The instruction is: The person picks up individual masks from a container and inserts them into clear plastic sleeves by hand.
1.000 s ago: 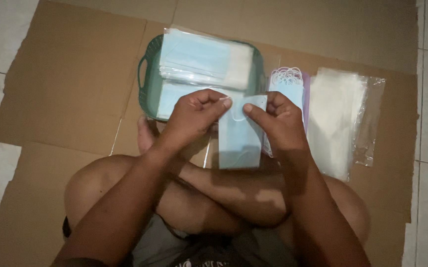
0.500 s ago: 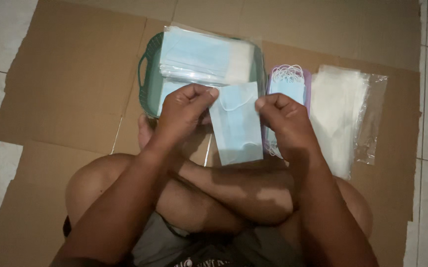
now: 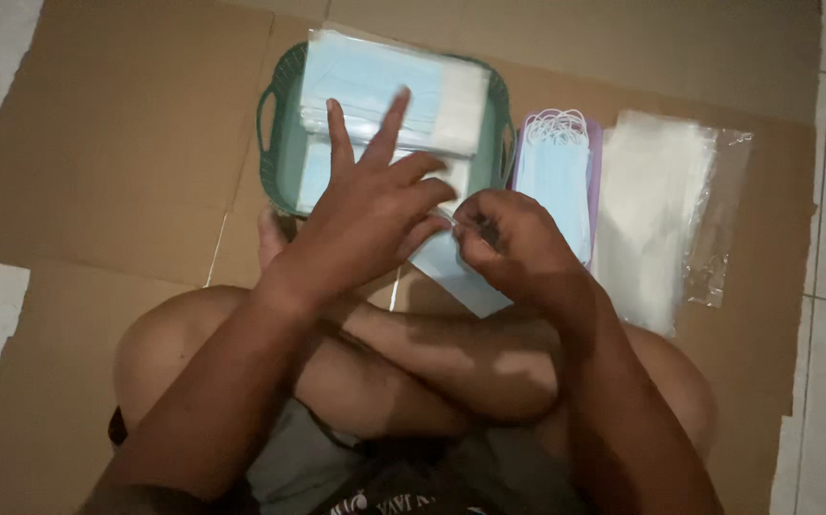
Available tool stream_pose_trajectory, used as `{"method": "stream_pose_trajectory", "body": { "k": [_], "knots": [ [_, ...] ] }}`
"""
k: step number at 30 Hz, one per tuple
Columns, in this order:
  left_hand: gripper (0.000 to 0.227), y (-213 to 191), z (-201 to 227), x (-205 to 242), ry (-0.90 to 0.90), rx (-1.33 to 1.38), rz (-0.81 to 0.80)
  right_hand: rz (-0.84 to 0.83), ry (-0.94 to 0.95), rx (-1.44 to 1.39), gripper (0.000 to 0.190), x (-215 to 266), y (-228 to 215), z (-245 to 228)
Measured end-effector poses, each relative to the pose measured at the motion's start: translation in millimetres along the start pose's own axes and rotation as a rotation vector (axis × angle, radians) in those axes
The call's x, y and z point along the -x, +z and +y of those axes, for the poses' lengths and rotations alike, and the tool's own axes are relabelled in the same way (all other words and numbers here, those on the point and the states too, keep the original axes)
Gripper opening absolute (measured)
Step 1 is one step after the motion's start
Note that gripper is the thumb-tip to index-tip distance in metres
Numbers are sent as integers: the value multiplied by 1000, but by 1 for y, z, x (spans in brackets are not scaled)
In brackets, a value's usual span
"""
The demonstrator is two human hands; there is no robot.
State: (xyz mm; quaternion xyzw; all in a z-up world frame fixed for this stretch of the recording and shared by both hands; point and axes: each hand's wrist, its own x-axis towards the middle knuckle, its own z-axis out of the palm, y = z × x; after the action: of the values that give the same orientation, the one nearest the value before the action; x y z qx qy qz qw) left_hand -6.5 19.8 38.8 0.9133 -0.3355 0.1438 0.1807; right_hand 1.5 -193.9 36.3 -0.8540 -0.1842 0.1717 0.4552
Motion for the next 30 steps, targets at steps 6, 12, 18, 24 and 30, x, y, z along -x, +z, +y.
{"method": "stream_pose_trajectory", "body": {
  "k": [6,12,18,24,30],
  "knots": [
    [8,7,-12,-1,-250,189,-131,86,-102,175,14,-12,4,18],
    [20,-13,-6,-4,-368,304,-299,24,-136,221,10,-11,1,23],
    [12,-6,-11,-2,-368,315,-220,-8,-126,403,10,-17,0,55],
    [7,-13,-38,17,-520,550,-52,155,105,98,16,4,-48,18],
    [9,-3,-44,21,-655,907,88,402,170,-668,25,-19,-28,93]
  ]
}}
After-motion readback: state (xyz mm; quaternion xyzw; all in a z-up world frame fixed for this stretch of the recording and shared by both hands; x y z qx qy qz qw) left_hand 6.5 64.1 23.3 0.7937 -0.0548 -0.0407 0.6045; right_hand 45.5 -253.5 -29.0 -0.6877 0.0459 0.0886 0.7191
